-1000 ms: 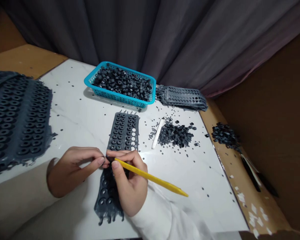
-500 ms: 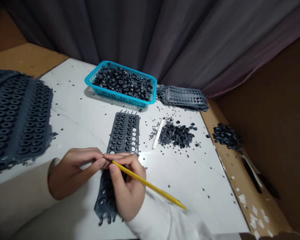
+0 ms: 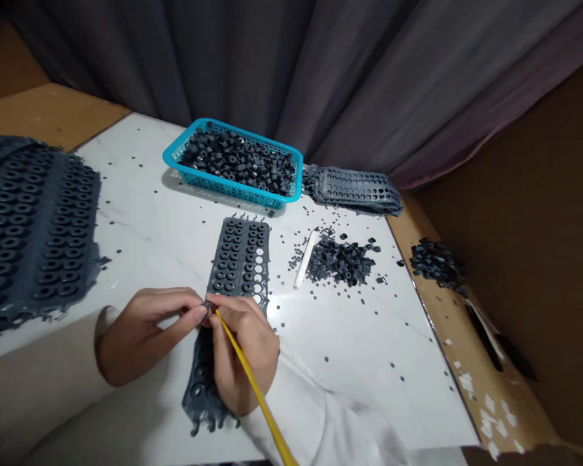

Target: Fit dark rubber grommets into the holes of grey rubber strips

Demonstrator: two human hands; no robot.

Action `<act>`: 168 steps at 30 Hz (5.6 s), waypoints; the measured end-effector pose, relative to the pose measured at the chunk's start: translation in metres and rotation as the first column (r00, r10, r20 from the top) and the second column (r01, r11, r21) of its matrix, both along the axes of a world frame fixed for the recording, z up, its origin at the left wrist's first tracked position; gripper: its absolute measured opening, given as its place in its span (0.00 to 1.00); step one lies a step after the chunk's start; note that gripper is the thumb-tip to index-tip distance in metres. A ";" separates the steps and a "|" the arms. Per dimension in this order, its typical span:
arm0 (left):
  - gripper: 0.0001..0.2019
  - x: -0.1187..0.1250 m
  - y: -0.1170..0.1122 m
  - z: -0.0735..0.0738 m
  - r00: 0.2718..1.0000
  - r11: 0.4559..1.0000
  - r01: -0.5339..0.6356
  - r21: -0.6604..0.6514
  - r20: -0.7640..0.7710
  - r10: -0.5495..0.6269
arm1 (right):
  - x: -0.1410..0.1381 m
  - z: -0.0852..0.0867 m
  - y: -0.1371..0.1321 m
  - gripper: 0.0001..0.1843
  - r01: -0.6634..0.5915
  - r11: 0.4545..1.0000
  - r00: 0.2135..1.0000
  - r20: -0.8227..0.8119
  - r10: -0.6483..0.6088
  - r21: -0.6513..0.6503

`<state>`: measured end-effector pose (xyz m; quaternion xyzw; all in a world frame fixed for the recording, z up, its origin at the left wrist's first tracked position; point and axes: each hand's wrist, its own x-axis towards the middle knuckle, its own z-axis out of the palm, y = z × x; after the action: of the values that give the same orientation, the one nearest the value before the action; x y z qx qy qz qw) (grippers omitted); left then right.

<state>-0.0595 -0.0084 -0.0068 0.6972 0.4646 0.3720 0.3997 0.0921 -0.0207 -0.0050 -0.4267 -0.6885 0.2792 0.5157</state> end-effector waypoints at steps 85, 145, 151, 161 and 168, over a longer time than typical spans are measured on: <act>0.11 0.007 -0.005 -0.003 0.992 0.992 -0.119 0.038 0.047 0.117 | -0.003 -0.008 -0.006 0.07 0.059 0.971 0.984 -0.151 -0.096 -0.230; 0.12 0.005 -0.005 0.000 0.993 0.993 -0.114 0.017 0.027 0.114 | 0.001 0.000 0.003 0.09 -0.249 0.861 0.858 -0.513 -0.016 -0.443; 0.14 0.005 -0.006 0.001 0.993 0.993 -0.119 0.027 0.006 0.119 | 0.001 -0.001 0.002 0.05 -0.211 0.891 0.874 -0.485 -0.013 -0.403; 0.13 0.004 -0.007 -0.002 0.994 0.994 -0.111 0.016 -0.011 0.111 | 0.003 -0.002 -0.001 0.05 -0.078 0.977 0.975 -0.220 0.034 -0.198; 0.11 0.006 -0.009 -0.001 0.998 0.995 -0.032 0.098 0.048 0.027 | 0.007 -0.010 0.003 0.08 -0.060 0.993 0.998 -0.018 0.059 -0.104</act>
<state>-0.0532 -0.0170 -0.0083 0.7002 0.4465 0.4164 0.3701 0.0989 -0.0174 -0.0148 -0.4304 -0.6814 0.3335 0.4892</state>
